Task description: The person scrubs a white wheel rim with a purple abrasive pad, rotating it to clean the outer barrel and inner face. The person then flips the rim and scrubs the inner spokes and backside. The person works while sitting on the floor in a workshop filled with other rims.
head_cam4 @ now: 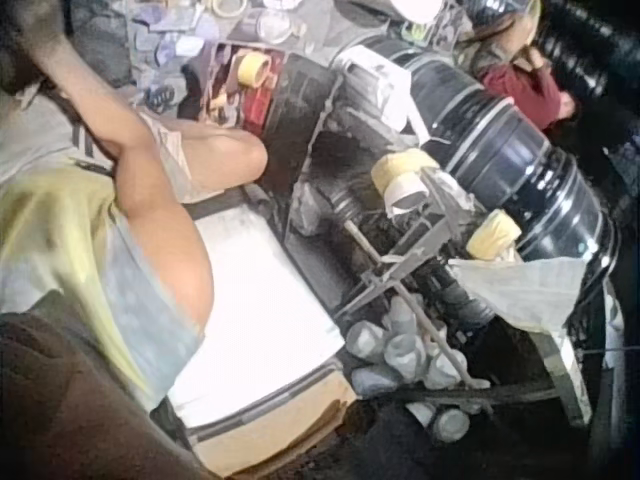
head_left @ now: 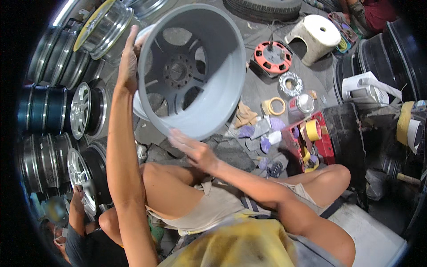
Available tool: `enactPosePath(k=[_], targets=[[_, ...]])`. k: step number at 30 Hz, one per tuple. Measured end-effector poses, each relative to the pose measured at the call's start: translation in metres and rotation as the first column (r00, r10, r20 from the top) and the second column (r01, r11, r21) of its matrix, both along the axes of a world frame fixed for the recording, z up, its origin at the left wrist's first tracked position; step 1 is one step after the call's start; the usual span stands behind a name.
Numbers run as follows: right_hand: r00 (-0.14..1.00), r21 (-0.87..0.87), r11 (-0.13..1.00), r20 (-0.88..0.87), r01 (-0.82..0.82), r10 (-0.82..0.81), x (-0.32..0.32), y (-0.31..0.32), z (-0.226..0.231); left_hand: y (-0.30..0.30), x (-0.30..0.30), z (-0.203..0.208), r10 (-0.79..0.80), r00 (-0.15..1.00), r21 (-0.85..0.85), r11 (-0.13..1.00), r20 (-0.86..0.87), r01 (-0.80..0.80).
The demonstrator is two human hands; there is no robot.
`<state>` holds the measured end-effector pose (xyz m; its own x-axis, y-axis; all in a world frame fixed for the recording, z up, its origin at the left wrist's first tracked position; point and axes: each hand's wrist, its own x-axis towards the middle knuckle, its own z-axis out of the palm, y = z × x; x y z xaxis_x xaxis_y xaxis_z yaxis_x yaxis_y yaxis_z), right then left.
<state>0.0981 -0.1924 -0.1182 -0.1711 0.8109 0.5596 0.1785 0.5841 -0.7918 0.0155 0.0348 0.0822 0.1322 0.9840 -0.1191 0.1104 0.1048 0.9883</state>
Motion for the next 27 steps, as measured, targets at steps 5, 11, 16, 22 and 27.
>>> enactPosePath(k=[5, 11, 16, 22, 27], targets=[[0.9, -0.395, 0.905, 0.435, 0.158, 0.033, 0.107, -0.092, -0.125, 0.02, -0.029, -0.025, -0.011, 0.965, 0.26, 0.962, -0.262, 0.081], [0.8, -0.695, 0.599, 0.582, 0.398, 0.144, 0.156, -0.122, -0.155, 0.002, -0.017, -0.03, -0.014, 0.965, 0.389, 0.914, -0.261, 0.119], [0.599, -0.364, 0.574, 0.745, 0.734, -0.294, 0.179, -0.105, -0.195, -0.044, 0.018, -0.028, 0.024, 0.971, 0.477, 0.873, -0.239, 0.096], [0.591, -0.341, 0.548, 0.711, 0.763, -0.381, 0.178, -0.077, -0.203, -0.07, 0.012, -0.025, 0.176, 0.95, 0.479, 0.877, -0.259, -0.032], [0.418, -0.053, 0.578, 0.745, 0.814, -0.52, 0.162, -0.062, -0.239, -0.057, -0.018, -0.037, 0.19, 0.976, 0.395, 0.909, -0.111, -0.132]])
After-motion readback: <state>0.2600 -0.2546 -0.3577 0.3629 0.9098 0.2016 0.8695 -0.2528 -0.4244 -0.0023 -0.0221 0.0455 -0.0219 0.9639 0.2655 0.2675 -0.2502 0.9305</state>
